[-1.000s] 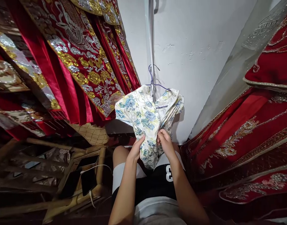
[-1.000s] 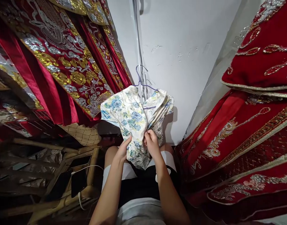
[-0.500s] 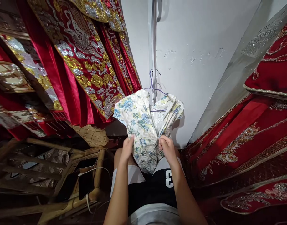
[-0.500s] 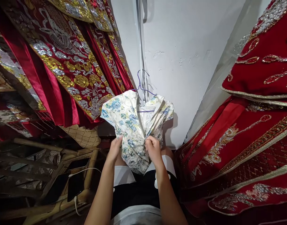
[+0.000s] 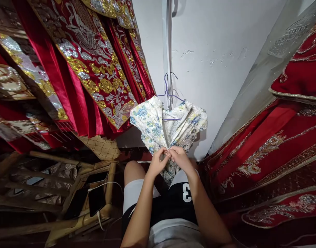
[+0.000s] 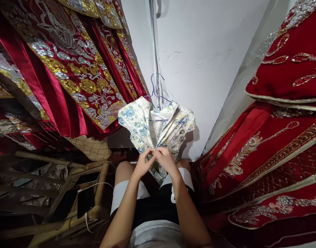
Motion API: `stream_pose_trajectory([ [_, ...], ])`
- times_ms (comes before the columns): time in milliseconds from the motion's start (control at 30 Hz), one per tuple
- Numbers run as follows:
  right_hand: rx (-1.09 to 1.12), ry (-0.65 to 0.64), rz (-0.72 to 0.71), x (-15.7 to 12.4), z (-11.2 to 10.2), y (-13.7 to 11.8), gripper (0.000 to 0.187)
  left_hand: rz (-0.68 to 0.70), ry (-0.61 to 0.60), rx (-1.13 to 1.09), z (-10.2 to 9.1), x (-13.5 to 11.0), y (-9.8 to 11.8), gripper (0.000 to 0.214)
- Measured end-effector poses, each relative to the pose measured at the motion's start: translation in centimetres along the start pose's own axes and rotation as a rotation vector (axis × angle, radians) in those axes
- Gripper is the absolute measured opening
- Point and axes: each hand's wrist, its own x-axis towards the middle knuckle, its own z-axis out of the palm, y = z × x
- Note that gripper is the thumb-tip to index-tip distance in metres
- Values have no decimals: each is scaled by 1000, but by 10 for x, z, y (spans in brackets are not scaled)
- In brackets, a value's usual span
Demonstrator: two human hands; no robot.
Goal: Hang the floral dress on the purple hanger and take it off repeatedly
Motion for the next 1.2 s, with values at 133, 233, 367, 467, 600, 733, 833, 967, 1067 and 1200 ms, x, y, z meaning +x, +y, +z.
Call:
stream_pose_trajectory([
  [133,-157,-178,1,19,-18,-22,20,65,73,128,8,6,-8,20],
  [233,-172,-102,-7,48,-28,-57,22,32,105,175,22,8,-15,25],
  [367,-177,164,-92,105,-31,-116,26,-37,10,263,39,18,-27,22],
  [467,-155,268,-230,132,-30,-144,26,-53,-128,424,38,29,-31,16],
  [600,-130,233,-325,128,-29,-141,23,-19,-286,510,15,49,-5,19],
  [733,-141,215,-410,106,-31,-127,21,290,63,281,-23,86,58,20],
  [833,-158,224,-480,96,-32,-129,21,497,254,363,-45,121,99,28],
  [967,-138,233,-543,99,-32,-130,23,627,173,644,-51,150,120,15],
  [1067,-164,291,-505,108,-31,-112,25,659,200,685,-51,154,117,19],
  [1200,-153,309,-294,104,-24,-67,33,620,501,421,-90,162,93,19],
])
